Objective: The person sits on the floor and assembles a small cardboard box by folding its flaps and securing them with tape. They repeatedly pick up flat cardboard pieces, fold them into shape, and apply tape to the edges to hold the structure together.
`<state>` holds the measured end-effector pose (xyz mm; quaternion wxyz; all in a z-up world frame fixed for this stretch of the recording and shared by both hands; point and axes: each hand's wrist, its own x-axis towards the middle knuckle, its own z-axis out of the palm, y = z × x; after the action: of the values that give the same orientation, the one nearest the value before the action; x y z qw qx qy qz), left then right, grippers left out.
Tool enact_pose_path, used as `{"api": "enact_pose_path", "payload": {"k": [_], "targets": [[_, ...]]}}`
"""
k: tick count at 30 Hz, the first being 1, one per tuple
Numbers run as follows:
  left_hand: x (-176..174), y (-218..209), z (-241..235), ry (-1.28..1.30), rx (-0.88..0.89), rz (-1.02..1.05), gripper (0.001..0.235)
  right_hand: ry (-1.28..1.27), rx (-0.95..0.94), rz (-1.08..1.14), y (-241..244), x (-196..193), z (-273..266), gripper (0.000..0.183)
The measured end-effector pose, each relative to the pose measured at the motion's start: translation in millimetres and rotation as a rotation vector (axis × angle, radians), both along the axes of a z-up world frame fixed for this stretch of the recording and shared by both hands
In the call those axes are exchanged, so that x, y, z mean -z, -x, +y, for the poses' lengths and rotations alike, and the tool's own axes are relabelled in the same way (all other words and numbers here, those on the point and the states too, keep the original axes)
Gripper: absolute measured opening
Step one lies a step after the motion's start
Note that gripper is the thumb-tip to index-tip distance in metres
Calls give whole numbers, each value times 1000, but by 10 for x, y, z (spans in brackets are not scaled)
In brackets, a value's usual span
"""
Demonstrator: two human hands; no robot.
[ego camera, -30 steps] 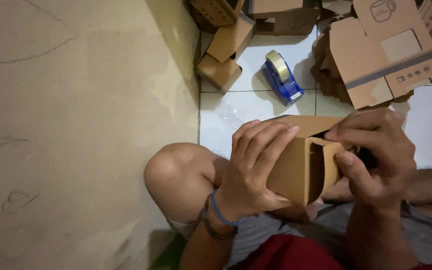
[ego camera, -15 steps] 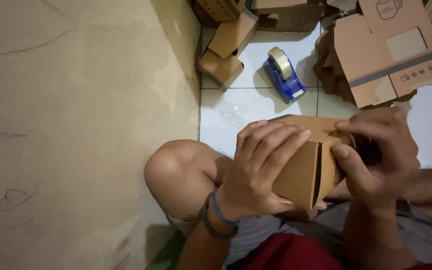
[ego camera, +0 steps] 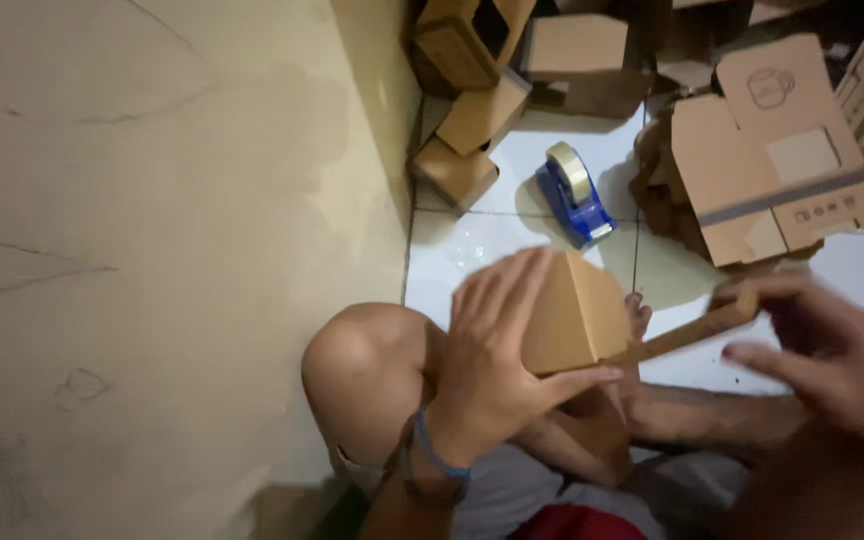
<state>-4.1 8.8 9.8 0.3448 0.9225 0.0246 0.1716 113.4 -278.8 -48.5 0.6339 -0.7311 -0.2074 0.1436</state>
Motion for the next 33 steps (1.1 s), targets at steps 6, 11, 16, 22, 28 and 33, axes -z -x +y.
{"api": "enact_pose_path", "payload": {"k": [6, 11, 16, 22, 28, 33], "targets": [[198, 13, -9, -55, 90, 127, 92, 717, -343, 275, -253, 35, -192, 22], [136, 53, 40, 114, 49, 92, 72, 1056, -555, 107, -723, 852, -196, 60], [96, 96, 36, 116, 113, 63, 66, 692, 26, -10, -1620, -31, 818, 30], [141, 87, 38, 105, 153, 15, 59, 24, 68, -136, -1332, -889, 1679, 35], [106, 102, 36, 125, 203, 50, 52, 567, -43, -300, -1180, 199, 1305, 42], [96, 115, -19, 148, 289, 107, 52, 1037, 227, -159, -1281, 678, 864, 64]]}}
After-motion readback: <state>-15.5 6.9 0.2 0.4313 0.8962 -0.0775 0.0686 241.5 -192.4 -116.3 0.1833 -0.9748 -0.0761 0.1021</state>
